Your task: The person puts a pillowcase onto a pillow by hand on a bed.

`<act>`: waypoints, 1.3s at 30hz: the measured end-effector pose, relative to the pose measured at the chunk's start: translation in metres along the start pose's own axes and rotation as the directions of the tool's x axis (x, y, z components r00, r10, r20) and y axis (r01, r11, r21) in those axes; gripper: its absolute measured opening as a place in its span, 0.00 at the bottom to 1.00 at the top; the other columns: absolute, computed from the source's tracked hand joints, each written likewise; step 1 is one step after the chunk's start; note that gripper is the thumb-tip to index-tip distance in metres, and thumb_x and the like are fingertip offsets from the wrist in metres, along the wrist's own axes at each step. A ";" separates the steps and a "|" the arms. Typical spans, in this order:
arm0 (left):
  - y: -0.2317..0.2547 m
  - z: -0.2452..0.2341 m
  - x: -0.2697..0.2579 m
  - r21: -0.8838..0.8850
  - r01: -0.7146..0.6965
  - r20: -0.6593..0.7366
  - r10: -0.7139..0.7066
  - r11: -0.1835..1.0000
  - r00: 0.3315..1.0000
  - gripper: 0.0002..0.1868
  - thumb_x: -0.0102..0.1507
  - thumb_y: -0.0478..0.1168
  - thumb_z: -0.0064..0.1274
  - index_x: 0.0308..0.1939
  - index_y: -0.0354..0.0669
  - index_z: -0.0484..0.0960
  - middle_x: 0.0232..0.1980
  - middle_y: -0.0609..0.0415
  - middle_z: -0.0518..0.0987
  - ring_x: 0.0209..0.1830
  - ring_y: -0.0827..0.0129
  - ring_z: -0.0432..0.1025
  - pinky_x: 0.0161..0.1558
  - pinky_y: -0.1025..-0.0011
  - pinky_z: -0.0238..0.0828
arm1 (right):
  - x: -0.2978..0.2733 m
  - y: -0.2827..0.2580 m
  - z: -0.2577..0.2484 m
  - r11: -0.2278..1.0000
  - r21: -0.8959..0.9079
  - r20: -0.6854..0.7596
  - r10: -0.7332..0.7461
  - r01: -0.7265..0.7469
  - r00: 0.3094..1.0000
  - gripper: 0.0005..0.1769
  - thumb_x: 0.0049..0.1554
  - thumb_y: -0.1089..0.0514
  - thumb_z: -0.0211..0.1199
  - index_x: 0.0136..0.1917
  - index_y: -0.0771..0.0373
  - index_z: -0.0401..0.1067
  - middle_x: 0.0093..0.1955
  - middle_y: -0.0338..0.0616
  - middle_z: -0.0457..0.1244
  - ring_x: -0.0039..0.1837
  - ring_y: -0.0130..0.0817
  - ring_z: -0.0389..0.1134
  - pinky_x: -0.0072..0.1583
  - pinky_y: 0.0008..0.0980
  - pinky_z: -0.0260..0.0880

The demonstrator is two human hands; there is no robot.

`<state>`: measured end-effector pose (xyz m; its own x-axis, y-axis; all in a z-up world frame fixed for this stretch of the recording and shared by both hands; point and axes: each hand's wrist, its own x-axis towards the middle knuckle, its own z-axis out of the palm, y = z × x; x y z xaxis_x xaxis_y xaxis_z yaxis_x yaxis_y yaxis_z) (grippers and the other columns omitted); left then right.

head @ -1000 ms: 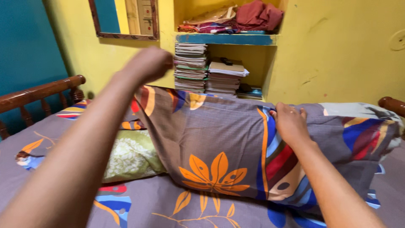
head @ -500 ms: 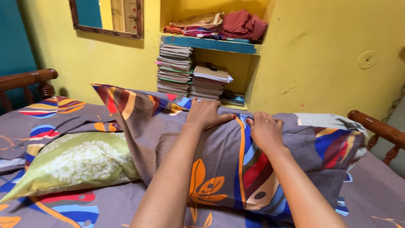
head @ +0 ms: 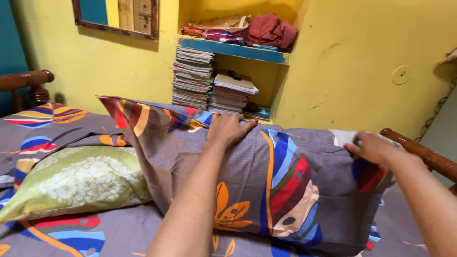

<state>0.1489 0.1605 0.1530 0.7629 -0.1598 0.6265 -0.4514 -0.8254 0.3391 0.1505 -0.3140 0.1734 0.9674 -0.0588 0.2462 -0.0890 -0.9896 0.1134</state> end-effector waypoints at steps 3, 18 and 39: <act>0.000 0.000 0.003 0.026 0.020 0.053 -0.022 0.999 0.998 0.43 0.63 0.76 0.36 0.49 0.42 0.87 0.48 0.41 0.84 0.57 0.51 0.76 0.71 0.52 0.52 | -0.020 0.057 0.044 0.987 0.045 -0.097 0.159 -0.155 0.983 0.41 0.56 0.24 0.59 0.60 0.63 0.77 0.61 0.59 0.70 0.64 0.54 0.71 0.65 0.47 0.70; -0.002 0.002 -0.003 0.035 0.015 -0.040 -0.014 0.999 0.999 0.38 0.65 0.72 0.37 0.47 0.45 0.88 0.49 0.42 0.84 0.57 0.52 0.75 0.69 0.53 0.54 | 0.012 -0.073 -0.013 0.949 0.305 -0.135 0.128 -0.082 0.983 0.33 0.51 0.32 0.72 0.33 0.68 0.80 0.30 0.54 0.69 0.35 0.44 0.72 0.44 0.43 0.71; -0.004 0.010 -0.002 0.078 0.039 -0.059 -0.035 0.996 0.998 0.32 0.70 0.64 0.35 0.40 0.47 0.88 0.43 0.44 0.85 0.50 0.52 0.77 0.69 0.50 0.55 | -0.129 -0.158 -0.092 0.765 -0.184 -0.772 -0.501 0.617 0.392 0.22 0.57 0.49 0.65 0.58 0.66 0.72 0.63 0.55 0.64 0.68 0.52 0.63 0.70 0.46 0.63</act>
<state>0.1537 0.1590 0.1434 0.7497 -0.0989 0.6543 -0.3834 -0.8709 0.3076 0.0181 -0.1383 0.2122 0.2404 0.5743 0.7825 0.4847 -0.7695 0.4158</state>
